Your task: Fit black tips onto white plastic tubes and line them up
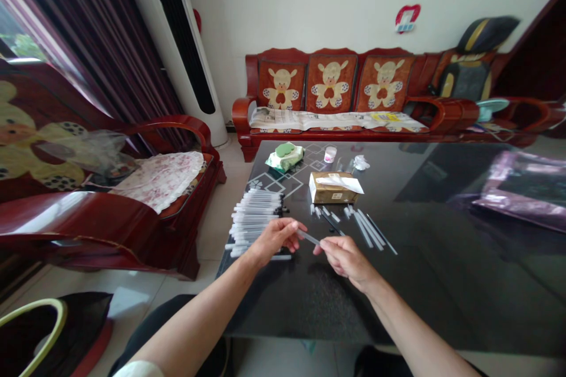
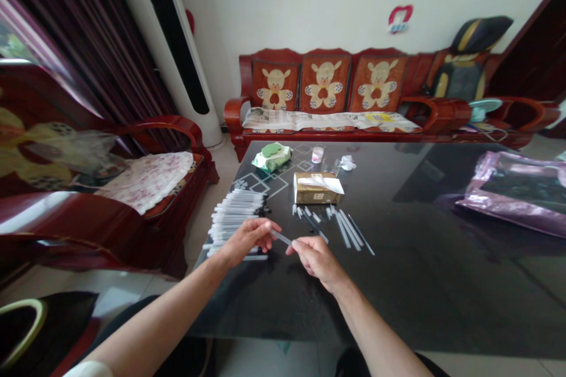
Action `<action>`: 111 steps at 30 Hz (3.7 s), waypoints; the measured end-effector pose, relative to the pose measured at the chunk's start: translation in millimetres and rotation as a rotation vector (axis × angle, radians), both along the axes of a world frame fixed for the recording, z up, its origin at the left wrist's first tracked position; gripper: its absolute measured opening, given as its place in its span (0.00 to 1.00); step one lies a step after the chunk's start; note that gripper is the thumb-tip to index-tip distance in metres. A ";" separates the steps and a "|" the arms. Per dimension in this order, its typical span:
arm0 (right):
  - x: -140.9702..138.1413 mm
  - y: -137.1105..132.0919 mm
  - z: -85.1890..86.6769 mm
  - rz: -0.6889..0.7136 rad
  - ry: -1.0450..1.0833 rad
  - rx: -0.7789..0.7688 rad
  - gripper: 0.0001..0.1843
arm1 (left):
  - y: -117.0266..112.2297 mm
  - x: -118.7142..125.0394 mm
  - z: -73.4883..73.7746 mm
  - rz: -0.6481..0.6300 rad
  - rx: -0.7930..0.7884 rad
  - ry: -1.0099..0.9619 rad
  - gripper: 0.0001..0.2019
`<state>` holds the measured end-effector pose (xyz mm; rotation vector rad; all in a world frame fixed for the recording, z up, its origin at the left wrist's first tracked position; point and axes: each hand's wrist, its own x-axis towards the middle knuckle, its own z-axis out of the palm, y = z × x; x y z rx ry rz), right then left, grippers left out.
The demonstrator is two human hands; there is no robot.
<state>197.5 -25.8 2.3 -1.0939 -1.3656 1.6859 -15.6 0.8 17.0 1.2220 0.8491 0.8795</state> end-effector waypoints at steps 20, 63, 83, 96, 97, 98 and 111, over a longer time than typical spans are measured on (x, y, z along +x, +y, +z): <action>8.4 19.3 -19.5 -0.308 0.117 -0.189 0.14 | 36.7 -75.7 -12.6 0.173 0.313 0.570 0.10; 14.6 30.8 -30.4 -0.583 0.467 -0.069 0.09 | 7.8 -21.0 -5.7 0.097 0.358 0.606 0.10; 7.0 23.4 -20.2 -0.518 0.380 -0.010 0.14 | 4.7 -18.2 -3.2 0.108 0.401 0.642 0.10; -2.3 16.8 -14.1 -0.447 0.351 0.021 0.16 | 3.0 -13.2 -5.5 0.101 0.347 0.623 0.10; -2.5 16.7 -13.6 -0.444 0.352 0.021 0.16 | 3.0 -12.9 -6.6 0.098 0.336 0.606 0.10; -2.5 16.5 -13.1 -0.442 0.352 0.020 0.16 | 3.1 -12.7 -8.2 0.093 0.321 0.581 0.10; 5.6 18.0 -10.8 -0.465 0.307 0.027 0.16 | 13.3 -16.7 -26.1 0.090 0.138 0.282 0.14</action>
